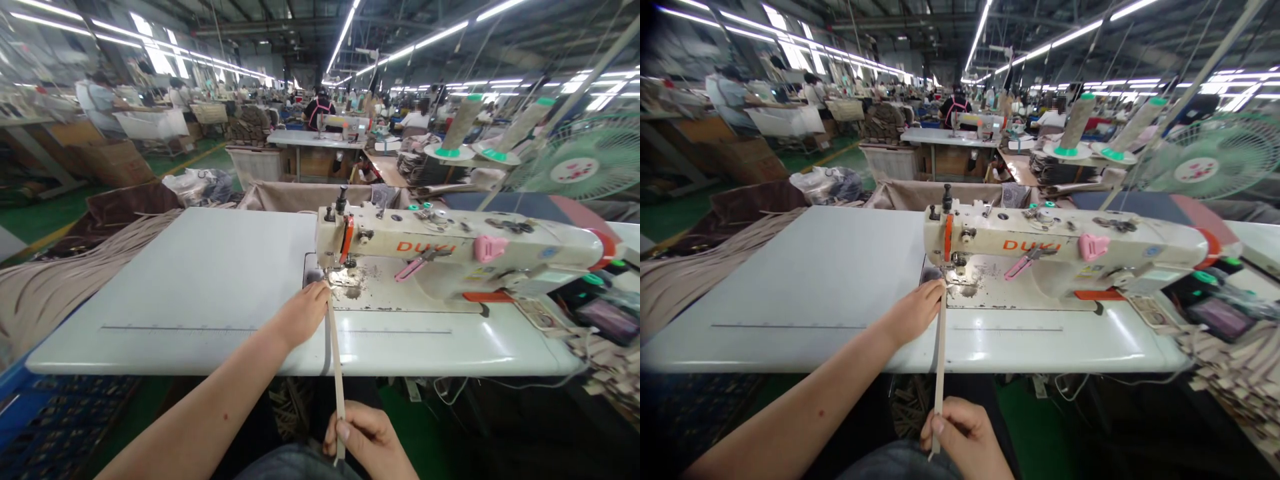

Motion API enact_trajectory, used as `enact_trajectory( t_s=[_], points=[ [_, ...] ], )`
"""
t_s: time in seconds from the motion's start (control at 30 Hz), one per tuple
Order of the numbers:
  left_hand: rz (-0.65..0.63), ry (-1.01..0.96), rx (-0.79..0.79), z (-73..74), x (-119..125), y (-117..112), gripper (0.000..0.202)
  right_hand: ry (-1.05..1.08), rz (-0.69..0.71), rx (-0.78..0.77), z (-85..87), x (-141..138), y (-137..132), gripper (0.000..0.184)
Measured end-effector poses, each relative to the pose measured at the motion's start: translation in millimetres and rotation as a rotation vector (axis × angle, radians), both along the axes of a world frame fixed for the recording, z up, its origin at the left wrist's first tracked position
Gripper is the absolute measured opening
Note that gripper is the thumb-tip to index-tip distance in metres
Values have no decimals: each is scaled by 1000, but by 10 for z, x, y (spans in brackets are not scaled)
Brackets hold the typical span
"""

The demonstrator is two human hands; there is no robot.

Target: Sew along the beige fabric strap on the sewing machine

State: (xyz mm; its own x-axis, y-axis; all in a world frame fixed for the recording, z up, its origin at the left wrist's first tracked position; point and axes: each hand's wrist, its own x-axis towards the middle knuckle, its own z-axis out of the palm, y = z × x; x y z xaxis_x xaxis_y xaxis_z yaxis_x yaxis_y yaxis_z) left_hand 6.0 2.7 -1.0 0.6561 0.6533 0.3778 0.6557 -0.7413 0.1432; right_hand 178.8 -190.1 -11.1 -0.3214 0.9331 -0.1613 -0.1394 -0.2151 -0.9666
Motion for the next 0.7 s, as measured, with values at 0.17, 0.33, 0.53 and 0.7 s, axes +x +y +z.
enact_trajectory(
  t_s=[0.17,0.33,0.53,0.7],
  points=[
    [-38,110,61,-18,-16,-15,18,-64,-17,170,-51,-5,54,41],
    [-88,145,126,15,-20,-27,14,-170,-120,244,-160,-43,119,37],
    [-90,122,125,56,-9,-34,15,-69,-183,-6,-169,-82,135,46],
    [-87,111,92,85,-3,-47,16,-67,-147,-12,-131,-86,120,45]
  ],
)
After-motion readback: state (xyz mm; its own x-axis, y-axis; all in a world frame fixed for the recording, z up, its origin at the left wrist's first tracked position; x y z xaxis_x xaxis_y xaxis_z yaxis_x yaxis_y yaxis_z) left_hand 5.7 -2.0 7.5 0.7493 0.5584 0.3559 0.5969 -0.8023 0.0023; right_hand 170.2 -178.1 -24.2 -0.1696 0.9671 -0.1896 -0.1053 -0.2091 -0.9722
